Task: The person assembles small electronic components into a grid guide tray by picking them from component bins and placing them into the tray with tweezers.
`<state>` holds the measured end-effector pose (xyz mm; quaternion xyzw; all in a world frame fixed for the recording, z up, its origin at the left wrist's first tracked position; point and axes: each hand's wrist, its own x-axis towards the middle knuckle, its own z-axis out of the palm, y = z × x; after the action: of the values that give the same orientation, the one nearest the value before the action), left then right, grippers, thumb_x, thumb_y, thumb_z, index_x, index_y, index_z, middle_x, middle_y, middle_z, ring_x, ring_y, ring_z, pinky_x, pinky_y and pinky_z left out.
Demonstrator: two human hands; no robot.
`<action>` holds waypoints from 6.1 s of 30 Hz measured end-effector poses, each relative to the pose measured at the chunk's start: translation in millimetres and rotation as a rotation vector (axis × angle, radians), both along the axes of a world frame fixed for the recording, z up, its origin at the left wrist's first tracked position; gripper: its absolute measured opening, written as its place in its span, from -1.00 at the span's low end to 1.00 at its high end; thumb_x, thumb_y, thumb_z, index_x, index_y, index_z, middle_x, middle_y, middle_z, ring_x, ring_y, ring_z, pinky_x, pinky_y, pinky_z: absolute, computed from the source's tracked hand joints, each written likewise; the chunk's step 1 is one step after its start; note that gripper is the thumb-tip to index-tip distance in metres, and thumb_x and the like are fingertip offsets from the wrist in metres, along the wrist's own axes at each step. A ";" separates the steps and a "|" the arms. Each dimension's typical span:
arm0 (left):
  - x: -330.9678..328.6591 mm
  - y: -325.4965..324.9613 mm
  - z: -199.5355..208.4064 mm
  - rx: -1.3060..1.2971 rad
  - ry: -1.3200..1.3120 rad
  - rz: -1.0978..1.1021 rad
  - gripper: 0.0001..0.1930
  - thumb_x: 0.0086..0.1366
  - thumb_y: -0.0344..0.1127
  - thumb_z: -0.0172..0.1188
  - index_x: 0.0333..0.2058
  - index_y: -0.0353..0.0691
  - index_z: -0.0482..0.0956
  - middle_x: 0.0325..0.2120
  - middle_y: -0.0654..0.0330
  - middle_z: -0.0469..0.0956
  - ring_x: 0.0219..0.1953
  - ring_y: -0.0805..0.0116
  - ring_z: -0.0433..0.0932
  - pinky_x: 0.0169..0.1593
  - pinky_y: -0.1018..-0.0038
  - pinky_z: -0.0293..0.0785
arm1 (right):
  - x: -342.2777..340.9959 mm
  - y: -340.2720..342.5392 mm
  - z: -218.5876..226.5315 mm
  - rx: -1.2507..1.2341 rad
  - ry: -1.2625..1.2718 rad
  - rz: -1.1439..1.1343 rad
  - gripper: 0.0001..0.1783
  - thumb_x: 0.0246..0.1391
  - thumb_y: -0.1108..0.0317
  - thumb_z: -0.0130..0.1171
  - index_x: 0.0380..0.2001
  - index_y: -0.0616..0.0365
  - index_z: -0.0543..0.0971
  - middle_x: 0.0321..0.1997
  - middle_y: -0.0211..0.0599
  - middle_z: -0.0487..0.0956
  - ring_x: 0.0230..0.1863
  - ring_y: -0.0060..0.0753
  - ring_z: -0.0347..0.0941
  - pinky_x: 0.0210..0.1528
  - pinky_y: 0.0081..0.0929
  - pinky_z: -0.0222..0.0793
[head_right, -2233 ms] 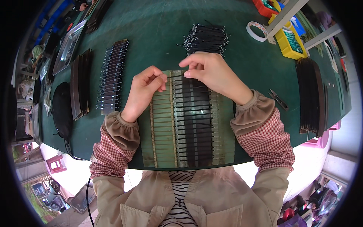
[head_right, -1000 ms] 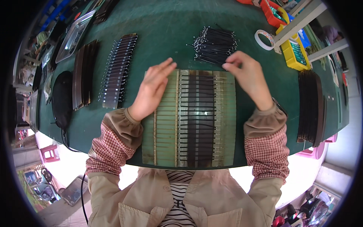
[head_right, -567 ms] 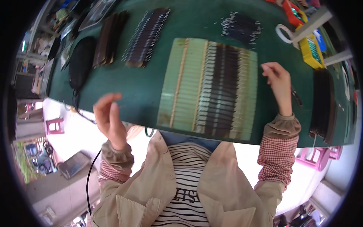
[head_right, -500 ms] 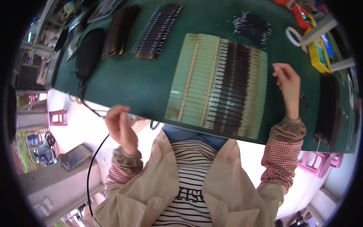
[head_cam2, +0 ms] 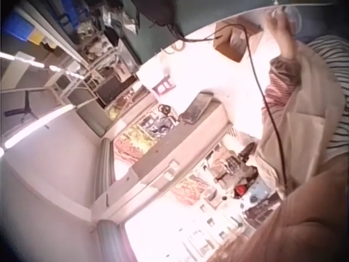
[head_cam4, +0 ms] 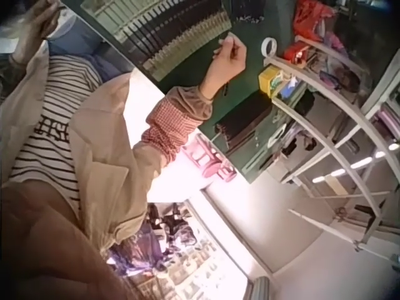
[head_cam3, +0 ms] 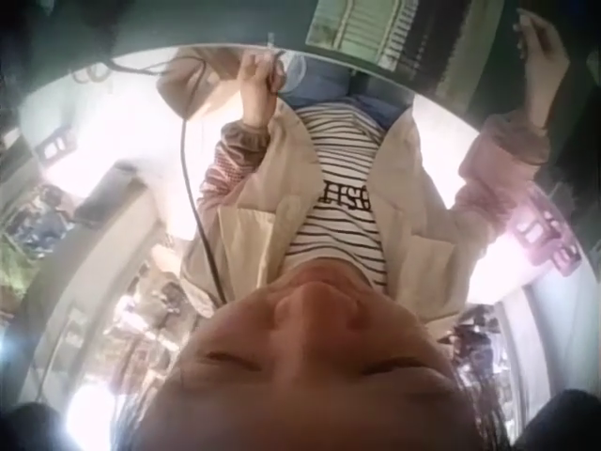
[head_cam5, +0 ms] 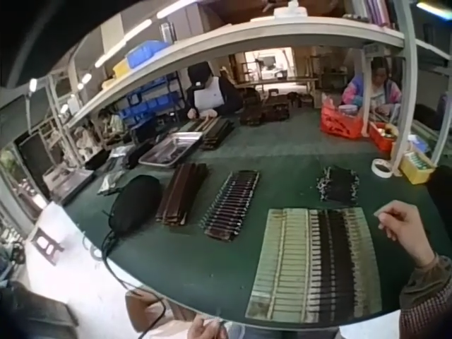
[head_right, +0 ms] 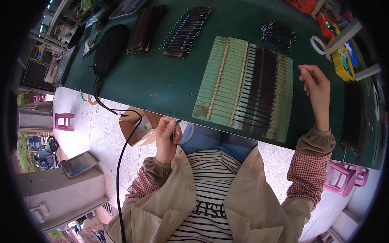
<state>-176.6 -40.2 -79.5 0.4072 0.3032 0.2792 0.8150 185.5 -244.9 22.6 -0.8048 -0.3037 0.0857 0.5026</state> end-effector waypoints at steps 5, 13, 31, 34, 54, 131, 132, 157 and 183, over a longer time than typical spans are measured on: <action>-7.2 -3.6 15.1 -0.196 -0.023 -0.044 -0.92 0.40 -0.30 -0.02 -0.28 -0.13 0.37 -0.66 0.30 0.36 -0.75 0.60 0.09 -0.64 0.63 -0.01 | -10.2 -5.8 6.9 -0.034 -0.014 -0.017 -0.82 0.19 0.32 0.11 -0.20 0.11 0.61 -0.49 -0.57 0.49 -0.60 -0.83 0.22 -0.61 -0.82 0.05; 26.3 -47.7 65.3 0.014 0.045 -0.203 -0.98 0.36 -0.41 0.04 -0.26 -0.17 0.41 -0.67 0.31 0.38 -0.72 0.63 0.16 -0.65 0.67 -0.02 | -88.3 2.1 16.2 0.014 0.209 0.107 -0.83 0.20 0.34 0.10 -0.23 0.16 0.60 -0.48 -0.55 0.51 -0.57 -0.81 0.25 -0.55 -0.81 0.10; 59.1 -71.0 39.6 -0.288 -0.010 -0.841 -0.83 0.42 -0.27 -0.02 -0.13 -0.22 0.39 -0.55 0.25 0.48 -0.66 0.68 0.26 -0.62 0.72 0.08 | -46.3 25.2 15.2 0.262 0.122 0.042 -0.98 0.10 0.46 0.18 -0.37 0.14 0.56 -0.48 -0.58 0.45 -0.53 -0.77 0.25 -0.53 -0.78 0.12; 49.9 -70.1 18.0 -0.309 0.098 -1.087 -0.77 0.43 -0.22 -0.05 -0.08 -0.24 0.38 -0.50 0.23 0.50 -0.60 0.66 0.32 -0.53 0.73 0.17 | 37.7 51.1 36.0 0.339 -0.055 -0.103 -0.90 0.11 0.35 0.19 -0.36 0.13 0.57 -0.52 -0.60 0.46 -0.54 -0.78 0.26 -0.53 -0.76 0.16; 50.3 -55.6 3.1 0.405 -0.338 -1.182 -0.73 0.22 -0.46 0.23 -0.09 -0.34 0.55 -0.17 0.13 0.49 -0.09 0.24 0.45 0.01 0.38 0.36 | 68.2 128.6 -63.2 -0.070 -0.210 0.246 -0.91 -0.02 0.46 0.25 -0.40 0.23 0.63 -0.39 -0.32 0.53 -0.36 -0.45 0.49 -0.25 -0.56 0.40; 64.3 -61.1 10.6 0.577 -0.316 -1.221 -0.77 0.24 -0.40 0.20 -0.13 -0.30 0.50 -0.30 0.11 0.51 -0.24 0.19 0.52 -0.14 0.38 0.43 | -14.4 72.9 -46.4 -0.378 -0.994 0.486 -0.50 -0.23 0.66 0.03 -0.09 0.28 0.55 -0.03 -0.15 0.44 0.04 -0.10 0.31 0.13 -0.27 0.26; 63.6 -62.6 10.7 0.568 -0.302 -1.230 -0.76 0.24 -0.39 0.20 -0.13 -0.30 0.50 -0.30 0.11 0.51 -0.24 0.19 0.52 -0.14 0.38 0.43 | -19.4 72.4 -48.7 -0.432 -1.061 0.476 -0.49 -0.23 0.67 0.03 -0.08 0.26 0.55 -0.03 -0.15 0.44 0.05 -0.09 0.31 0.13 -0.26 0.26; 63.0 -59.6 10.7 0.579 -0.315 -1.236 -0.72 0.21 -0.41 0.21 -0.09 -0.27 0.49 -0.26 0.11 0.52 -0.21 0.15 0.53 -0.12 0.36 0.44 | -26.8 51.4 -29.8 -0.323 -0.857 0.460 -0.53 -0.17 0.55 0.08 -0.07 0.34 0.52 -0.01 -0.12 0.44 0.05 -0.09 0.33 0.12 -0.27 0.25; 66.3 -60.1 10.9 0.591 -0.341 -1.228 -0.71 0.20 -0.42 0.22 -0.09 -0.27 0.50 -0.26 0.10 0.53 -0.20 0.14 0.53 -0.11 0.35 0.44 | -43.4 34.0 -28.1 -0.413 -0.835 0.547 -0.45 -0.20 0.58 0.07 0.00 0.29 0.47 0.04 -0.07 0.41 0.10 -0.04 0.30 0.18 -0.20 0.21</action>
<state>-110.3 -100.2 -68.6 0.6599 -0.2021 -0.1009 0.7166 142.1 -210.9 -5.5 -0.7441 -0.6530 -0.0559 0.1296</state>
